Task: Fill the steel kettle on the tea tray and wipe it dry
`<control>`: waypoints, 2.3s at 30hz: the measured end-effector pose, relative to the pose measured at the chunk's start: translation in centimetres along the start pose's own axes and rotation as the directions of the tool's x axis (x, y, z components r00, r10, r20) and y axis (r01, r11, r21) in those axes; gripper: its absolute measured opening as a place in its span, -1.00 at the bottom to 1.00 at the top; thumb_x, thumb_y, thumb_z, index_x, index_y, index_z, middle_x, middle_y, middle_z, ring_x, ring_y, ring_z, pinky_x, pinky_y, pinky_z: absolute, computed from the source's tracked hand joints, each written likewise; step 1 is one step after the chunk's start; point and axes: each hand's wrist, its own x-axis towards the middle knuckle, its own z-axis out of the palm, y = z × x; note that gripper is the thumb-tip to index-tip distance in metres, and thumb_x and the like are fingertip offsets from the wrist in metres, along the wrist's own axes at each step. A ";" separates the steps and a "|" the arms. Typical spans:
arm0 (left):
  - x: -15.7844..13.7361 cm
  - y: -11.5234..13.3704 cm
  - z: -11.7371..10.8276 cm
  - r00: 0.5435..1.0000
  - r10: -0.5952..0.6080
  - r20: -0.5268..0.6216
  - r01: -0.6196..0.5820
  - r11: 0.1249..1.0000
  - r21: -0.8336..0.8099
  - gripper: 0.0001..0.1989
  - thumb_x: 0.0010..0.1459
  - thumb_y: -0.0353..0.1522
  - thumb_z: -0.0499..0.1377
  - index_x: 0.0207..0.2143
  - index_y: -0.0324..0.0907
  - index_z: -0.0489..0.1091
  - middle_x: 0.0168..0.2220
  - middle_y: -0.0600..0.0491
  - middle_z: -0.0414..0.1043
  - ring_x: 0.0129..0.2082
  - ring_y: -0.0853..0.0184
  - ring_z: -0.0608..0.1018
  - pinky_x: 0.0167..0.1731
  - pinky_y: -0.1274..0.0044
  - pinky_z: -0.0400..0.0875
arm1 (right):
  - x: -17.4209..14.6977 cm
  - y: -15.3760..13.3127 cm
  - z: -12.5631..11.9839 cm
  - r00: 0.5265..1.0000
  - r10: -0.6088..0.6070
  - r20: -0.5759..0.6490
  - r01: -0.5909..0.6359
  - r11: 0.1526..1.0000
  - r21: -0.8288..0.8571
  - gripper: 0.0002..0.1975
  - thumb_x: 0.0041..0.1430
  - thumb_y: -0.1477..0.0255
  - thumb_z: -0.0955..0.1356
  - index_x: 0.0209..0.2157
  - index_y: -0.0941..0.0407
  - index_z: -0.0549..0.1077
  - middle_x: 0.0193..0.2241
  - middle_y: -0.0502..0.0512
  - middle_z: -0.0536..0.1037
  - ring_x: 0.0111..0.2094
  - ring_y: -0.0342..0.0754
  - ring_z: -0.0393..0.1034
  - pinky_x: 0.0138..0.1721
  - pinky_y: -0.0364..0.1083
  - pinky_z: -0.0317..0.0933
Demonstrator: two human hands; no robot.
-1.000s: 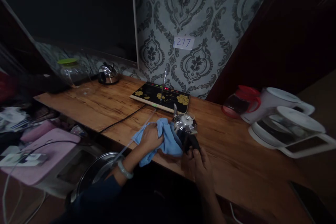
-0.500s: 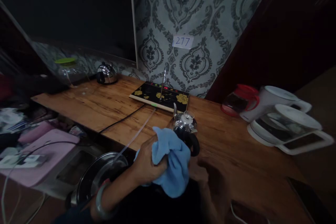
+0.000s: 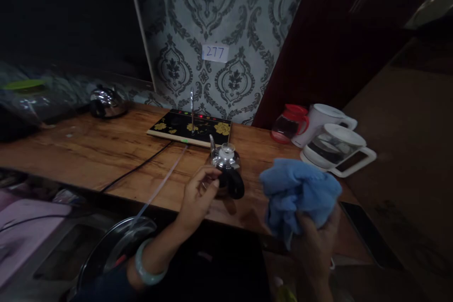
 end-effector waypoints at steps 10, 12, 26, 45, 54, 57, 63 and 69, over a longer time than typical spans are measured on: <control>-0.8 -3.0 1.3 0.948 -0.289 0.131 0.304 0.946 -0.113 -0.59 0.02 -0.22 0.24 -0.08 -0.20 0.42 -0.11 -0.10 0.54 -0.06 0.22 0.55 -0.01 0.39 0.41 | 2.5 8.0 9.3 0.915 -0.226 0.334 0.249 0.968 -0.027 -0.59 0.06 0.37 0.28 -0.01 0.09 0.35 -0.04 0.17 0.40 0.04 0.08 0.28 0.09 0.13 0.16; -0.8 -3.4 1.3 0.942 -0.304 0.141 0.320 0.940 -0.116 -0.58 0.02 -0.19 0.24 -0.09 -0.21 0.43 -0.11 -0.11 0.54 -0.08 0.20 0.56 -0.03 0.39 0.42 | 2.2 9.2 9.5 0.900 -0.265 0.345 0.316 0.944 -0.097 -0.62 0.03 0.44 0.26 -0.06 0.09 0.37 -0.09 0.16 0.40 -0.01 0.08 0.30 0.05 0.12 0.20; -1.2 -3.4 5.1 0.895 -0.340 0.289 0.428 0.834 -0.347 -0.54 -0.03 -0.18 0.31 -0.09 -0.19 0.46 -0.14 -0.06 0.54 -0.12 0.24 0.55 -0.05 0.46 0.40 | 1.1 9.7 8.3 0.887 -0.299 0.351 0.390 0.893 -0.224 -0.57 0.05 0.49 0.24 0.02 0.07 0.29 -0.07 0.17 0.34 -0.01 0.08 0.27 0.04 0.15 0.19; -0.7 -4.0 -2.1 0.942 -0.329 0.070 0.336 0.932 -0.138 -0.59 0.11 -0.06 0.14 -0.57 -0.20 0.25 -0.72 0.21 0.17 -0.67 0.52 0.24 -0.61 0.66 0.13 | 1.1 4.2 8.8 0.920 -0.240 0.309 0.223 0.971 0.090 -0.47 0.01 0.25 0.37 0.05 0.08 0.33 0.02 0.17 0.42 0.03 0.10 0.32 0.08 0.10 0.19; -0.5 -3.6 -2.3 0.951 -0.292 0.104 0.300 0.952 -0.063 -0.54 0.13 -0.04 0.10 -0.63 -0.18 0.16 -0.72 0.20 0.12 -0.67 0.52 0.20 -0.63 0.64 0.12 | 2.4 7.9 12.1 0.884 -0.151 0.442 0.167 0.986 0.003 -0.69 0.08 0.31 0.29 -0.18 0.13 0.49 -0.24 0.15 0.54 -0.18 0.07 0.43 -0.09 0.06 0.30; -0.1 -3.9 -2.8 0.949 -0.299 0.100 0.306 0.951 -0.056 -0.54 0.12 -0.05 0.11 -0.63 -0.18 0.17 -0.72 0.20 0.11 -0.69 0.52 0.19 -0.65 0.65 0.10 | 2.5 8.9 10.9 0.856 -0.232 0.461 0.333 0.930 -0.152 -0.67 0.00 0.40 0.30 -0.16 0.12 0.50 -0.20 0.18 0.51 -0.14 0.10 0.38 -0.05 0.08 0.28; 1.5 -4.4 -4.9 0.928 -0.336 0.160 0.354 0.930 -0.097 -0.54 0.04 -0.04 0.17 -0.65 -0.17 0.16 -0.77 0.23 0.05 -0.75 0.55 0.12 -0.71 0.65 -0.01 | 3.1 6.1 8.5 0.830 -0.272 0.487 0.410 0.890 -0.202 -0.55 -0.11 0.48 0.31 -0.10 0.05 0.50 -0.14 0.15 0.48 -0.11 0.11 0.36 -0.03 0.10 0.27; 2.4 -4.6 -5.9 0.915 -0.359 0.183 0.381 0.918 -0.106 -0.52 -0.05 -0.02 0.23 -0.64 -0.18 0.15 -0.77 0.27 0.01 -0.75 0.60 0.05 -0.71 0.66 -0.11 | 3.0 5.0 10.1 0.824 -0.324 0.465 0.365 0.931 0.001 -0.50 -0.12 0.48 0.28 -0.06 0.06 0.47 -0.08 0.11 0.47 -0.04 0.09 0.35 0.01 0.06 0.25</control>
